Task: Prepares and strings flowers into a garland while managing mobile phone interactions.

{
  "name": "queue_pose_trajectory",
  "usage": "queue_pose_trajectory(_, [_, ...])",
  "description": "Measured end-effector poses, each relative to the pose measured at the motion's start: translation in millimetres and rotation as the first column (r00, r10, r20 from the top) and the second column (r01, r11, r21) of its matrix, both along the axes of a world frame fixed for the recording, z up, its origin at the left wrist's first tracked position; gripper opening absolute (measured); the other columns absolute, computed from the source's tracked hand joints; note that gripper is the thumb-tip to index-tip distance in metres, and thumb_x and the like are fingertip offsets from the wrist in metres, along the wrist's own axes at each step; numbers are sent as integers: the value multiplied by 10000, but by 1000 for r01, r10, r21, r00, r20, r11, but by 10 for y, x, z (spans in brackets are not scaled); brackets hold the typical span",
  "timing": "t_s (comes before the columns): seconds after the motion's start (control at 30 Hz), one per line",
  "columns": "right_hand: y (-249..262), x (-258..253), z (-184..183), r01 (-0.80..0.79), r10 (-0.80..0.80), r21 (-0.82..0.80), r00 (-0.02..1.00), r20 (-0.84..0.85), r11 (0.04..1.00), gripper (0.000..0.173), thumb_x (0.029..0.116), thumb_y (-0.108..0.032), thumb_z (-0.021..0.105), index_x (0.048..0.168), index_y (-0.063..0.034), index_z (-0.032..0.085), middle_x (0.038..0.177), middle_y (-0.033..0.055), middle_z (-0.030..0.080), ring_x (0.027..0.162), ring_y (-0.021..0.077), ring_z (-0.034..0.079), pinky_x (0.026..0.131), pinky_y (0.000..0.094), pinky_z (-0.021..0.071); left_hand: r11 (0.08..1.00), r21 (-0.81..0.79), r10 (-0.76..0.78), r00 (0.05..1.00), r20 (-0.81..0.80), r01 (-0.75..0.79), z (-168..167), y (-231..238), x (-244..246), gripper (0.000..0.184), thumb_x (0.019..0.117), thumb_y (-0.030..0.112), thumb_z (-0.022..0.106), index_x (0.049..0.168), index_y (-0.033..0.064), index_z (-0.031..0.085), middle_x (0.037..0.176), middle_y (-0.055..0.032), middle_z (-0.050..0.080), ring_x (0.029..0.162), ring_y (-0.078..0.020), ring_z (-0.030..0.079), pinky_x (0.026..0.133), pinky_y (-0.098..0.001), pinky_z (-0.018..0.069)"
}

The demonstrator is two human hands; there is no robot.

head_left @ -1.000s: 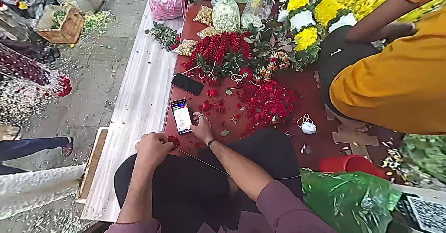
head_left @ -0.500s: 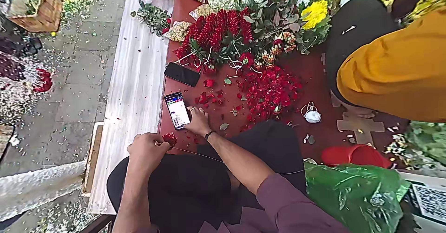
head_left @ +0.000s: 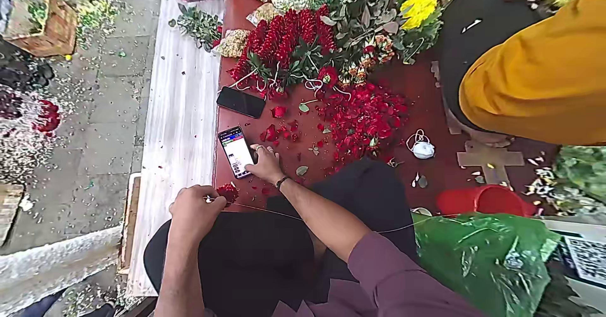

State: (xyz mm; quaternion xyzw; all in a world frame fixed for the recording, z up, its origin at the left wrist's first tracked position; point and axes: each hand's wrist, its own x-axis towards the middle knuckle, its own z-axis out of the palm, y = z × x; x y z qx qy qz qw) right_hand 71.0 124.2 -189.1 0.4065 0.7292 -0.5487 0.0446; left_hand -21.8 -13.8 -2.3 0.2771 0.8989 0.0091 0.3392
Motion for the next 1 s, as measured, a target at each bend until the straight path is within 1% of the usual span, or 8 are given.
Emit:
queue_pose_trajectory(0.1, [104,11,16,123,-141,-161,985,-101,979,625,878,-243,781,1436,-89,546,1105,145,692,1021,340,635,924,609,475,1000,-6,9,1000,1,-9,1,-3,-10,161,890,243,710,867,93,762,920,-161,701,984,-392,632,856,-671,428])
queue_pose_trajectory(0.2, [227,67,86,139,-187,-227,961,-205,964,575,882,-119,744,1414,-37,544,1074,165,683,868,304,642,751,505,533,1000,-14,15,1000,0,-15,21,2,3,160,888,242,709,868,94,764,918,-160,705,986,-388,634,862,-672,425])
queue_pose_trajectory(0.27, [263,94,89,81,-118,-179,971,-206,980,637,846,-118,796,1425,-43,539,1106,164,683,917,314,647,789,512,535,1000,-8,22,1000,4,-22,31,9,9,158,890,236,710,872,87,761,906,-160,702,966,-382,634,859,-670,423])
queue_pose_trajectory(0.33, [219,96,24,-8,-5,-104,992,-129,995,779,784,-201,866,1470,-90,514,1174,144,682,1082,348,629,919,580,504,1000,-4,22,1000,4,-22,37,9,15,158,896,235,708,880,87,762,893,-156,702,943,-374,639,851,-667,425])
queue_pose_trajectory(0.4, [134,85,31,-99,97,-55,995,-30,994,884,751,-275,896,1516,-132,476,1282,141,656,1264,387,548,1062,664,387,1000,0,18,1000,7,-18,51,8,14,161,902,238,704,888,89,761,897,-155,705,947,-371,643,858,-670,426])
queue_pose_trajectory(0.47, [74,53,73,-164,164,-4,986,34,986,899,756,-313,880,1534,-156,458,1405,142,594,1356,395,473,1089,688,323,1000,-8,27,1000,8,-26,69,18,17,156,898,236,706,889,90,761,906,-154,707,965,-375,641,874,-666,423])
queue_pose_trajectory(0.8, [26,4,32,-121,118,71,992,40,990,731,813,-291,814,1462,-96,540,1250,163,662,1233,390,547,1034,656,356,999,-33,29,999,20,-29,30,40,2,159,890,228,713,908,78,766,979,-182,711,1059,-407,626,920,-681,418])
queue_pose_trajectory(1.0, [54,12,17,-64,63,-5,998,-4,998,706,840,-342,791,1458,-105,546,1214,152,676,1228,378,553,1061,666,329,999,-30,37,999,11,-36,55,40,19,155,891,235,721,900,88,766,960,-172,707,1030,-403,625,900,-673,422])
